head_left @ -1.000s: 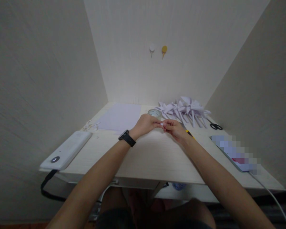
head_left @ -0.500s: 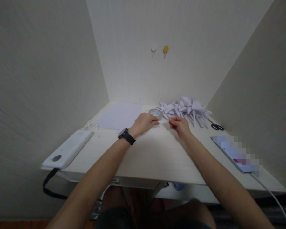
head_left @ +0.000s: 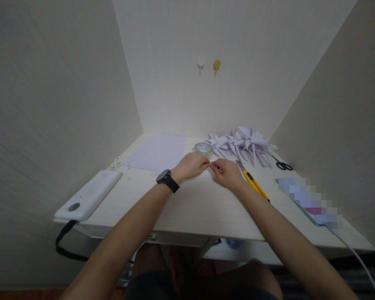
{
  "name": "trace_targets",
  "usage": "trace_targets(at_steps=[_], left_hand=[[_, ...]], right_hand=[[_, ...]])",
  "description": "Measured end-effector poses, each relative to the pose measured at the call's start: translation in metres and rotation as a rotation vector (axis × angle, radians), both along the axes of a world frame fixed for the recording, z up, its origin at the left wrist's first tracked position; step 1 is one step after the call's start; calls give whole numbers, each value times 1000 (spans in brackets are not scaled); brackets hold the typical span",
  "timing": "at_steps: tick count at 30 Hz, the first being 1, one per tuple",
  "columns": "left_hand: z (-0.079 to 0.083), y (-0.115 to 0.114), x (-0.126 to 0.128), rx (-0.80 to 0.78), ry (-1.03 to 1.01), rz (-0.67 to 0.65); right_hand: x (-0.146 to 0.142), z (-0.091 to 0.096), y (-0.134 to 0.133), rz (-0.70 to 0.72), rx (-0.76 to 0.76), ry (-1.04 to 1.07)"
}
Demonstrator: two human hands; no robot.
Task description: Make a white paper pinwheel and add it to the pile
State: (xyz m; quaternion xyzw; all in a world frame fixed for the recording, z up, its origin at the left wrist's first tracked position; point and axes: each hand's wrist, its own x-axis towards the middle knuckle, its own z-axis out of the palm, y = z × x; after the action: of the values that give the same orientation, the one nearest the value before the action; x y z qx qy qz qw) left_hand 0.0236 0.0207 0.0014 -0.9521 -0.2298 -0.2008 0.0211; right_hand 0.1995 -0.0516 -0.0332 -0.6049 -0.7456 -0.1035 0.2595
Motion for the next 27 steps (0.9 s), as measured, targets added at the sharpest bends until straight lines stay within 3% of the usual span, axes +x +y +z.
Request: trace_targets(at_steps=[9, 14, 19, 27], left_hand=[[-1, -13, 2, 30, 106, 117], [1, -19, 5, 38, 90, 220], [3, -22, 7, 20, 80, 270], [4, -10, 0, 40, 28, 312]], right_hand=[[-7, 8, -5, -17, -89, -239], [-16, 8, -6, -132, -69, -218], [-20, 9, -7, -146, -59, -209], [-13, 10, -7, -264, -35, -126]])
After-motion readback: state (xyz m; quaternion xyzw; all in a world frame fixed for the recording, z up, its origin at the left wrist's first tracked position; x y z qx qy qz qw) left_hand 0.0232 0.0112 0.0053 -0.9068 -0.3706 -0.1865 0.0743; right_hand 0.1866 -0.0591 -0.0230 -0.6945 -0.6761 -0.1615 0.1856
